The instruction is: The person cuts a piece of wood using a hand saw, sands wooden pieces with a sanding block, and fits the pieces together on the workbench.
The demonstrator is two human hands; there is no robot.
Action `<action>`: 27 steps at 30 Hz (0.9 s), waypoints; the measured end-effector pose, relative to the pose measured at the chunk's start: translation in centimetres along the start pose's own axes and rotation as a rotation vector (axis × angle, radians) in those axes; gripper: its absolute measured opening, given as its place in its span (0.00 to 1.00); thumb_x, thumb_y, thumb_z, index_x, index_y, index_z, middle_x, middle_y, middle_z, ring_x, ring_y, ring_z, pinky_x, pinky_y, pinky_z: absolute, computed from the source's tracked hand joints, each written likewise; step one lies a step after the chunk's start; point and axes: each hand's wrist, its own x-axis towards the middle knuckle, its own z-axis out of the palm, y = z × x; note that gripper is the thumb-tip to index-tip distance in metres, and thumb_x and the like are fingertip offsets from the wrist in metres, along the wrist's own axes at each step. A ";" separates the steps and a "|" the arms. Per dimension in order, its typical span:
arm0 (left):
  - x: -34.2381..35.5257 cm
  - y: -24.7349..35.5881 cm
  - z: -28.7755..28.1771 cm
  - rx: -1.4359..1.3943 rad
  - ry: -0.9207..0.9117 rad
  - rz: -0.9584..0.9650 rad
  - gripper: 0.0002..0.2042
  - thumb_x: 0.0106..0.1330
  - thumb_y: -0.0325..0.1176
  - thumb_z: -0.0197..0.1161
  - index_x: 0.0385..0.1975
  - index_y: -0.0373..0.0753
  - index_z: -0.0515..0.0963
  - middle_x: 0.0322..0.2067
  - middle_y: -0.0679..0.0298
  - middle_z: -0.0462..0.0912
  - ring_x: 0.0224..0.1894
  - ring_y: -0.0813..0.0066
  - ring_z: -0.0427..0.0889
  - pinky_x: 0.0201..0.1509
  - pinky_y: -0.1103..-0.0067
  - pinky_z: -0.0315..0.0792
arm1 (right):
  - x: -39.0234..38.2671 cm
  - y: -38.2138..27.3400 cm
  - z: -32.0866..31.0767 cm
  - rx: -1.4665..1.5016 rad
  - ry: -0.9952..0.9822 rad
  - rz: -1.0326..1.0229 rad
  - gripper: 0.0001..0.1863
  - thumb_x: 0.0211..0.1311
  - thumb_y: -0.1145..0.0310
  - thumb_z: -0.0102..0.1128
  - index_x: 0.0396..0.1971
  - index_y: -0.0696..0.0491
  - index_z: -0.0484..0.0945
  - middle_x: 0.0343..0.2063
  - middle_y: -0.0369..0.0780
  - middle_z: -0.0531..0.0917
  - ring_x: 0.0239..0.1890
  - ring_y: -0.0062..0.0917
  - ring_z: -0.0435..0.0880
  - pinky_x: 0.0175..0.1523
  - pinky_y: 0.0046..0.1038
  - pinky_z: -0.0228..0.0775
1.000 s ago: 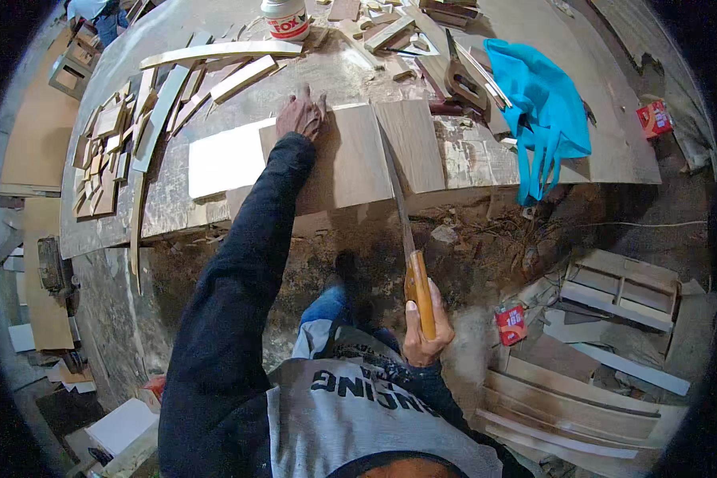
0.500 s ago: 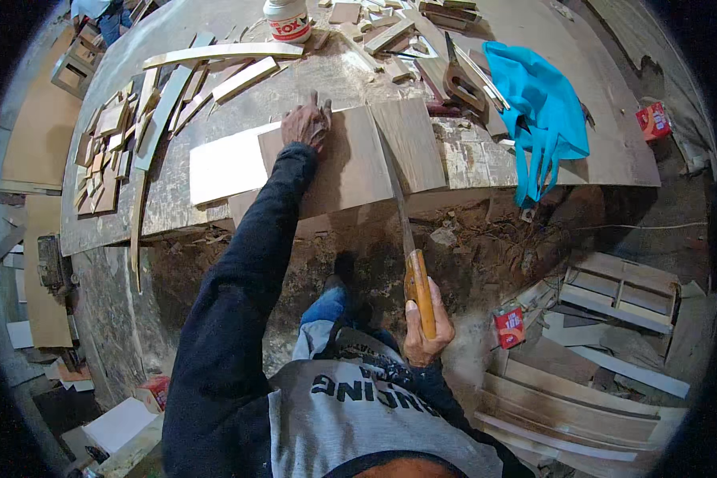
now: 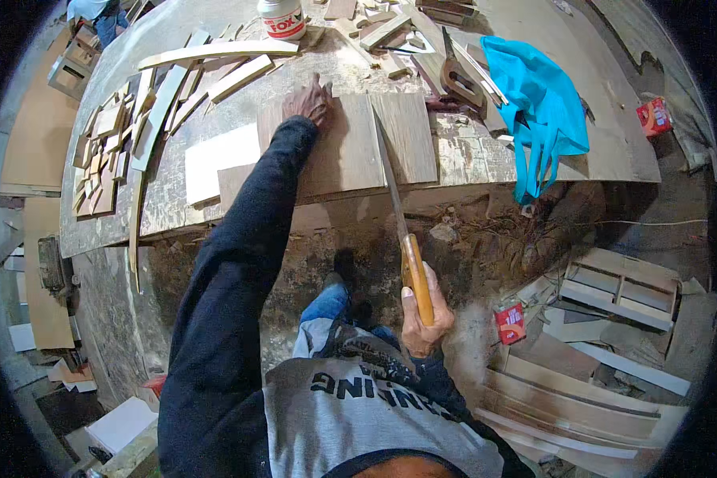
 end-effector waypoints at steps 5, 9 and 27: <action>-1.9 0.6 0.3 0.067 0.228 -0.006 0.24 0.63 0.48 0.48 0.58 0.45 0.66 0.61 0.63 0.65 0.65 0.64 0.59 0.59 0.47 0.53 | -0.3 1.4 0.8 0.027 0.045 -0.067 0.23 0.57 0.76 0.57 0.54 0.62 0.71 0.45 0.45 0.80 0.45 0.27 0.79 0.53 0.26 0.69; -8.4 3.4 1.8 0.117 0.363 0.114 0.28 0.65 0.51 0.45 0.63 0.45 0.60 0.65 0.62 0.56 0.69 0.60 0.51 0.62 0.40 0.43 | -0.1 1.6 0.9 -0.025 0.055 -0.143 0.22 0.57 0.76 0.57 0.54 0.62 0.71 0.43 0.46 0.80 0.44 0.28 0.80 0.50 0.26 0.70; -11.8 5.4 2.8 0.080 0.278 0.126 0.32 0.65 0.52 0.43 0.66 0.40 0.54 0.70 0.59 0.43 0.71 0.50 0.34 0.61 0.36 0.25 | 0.6 -0.7 -0.9 -0.100 -0.067 -0.071 0.24 0.57 0.73 0.57 0.55 0.61 0.69 0.45 0.48 0.80 0.45 0.30 0.81 0.51 0.28 0.70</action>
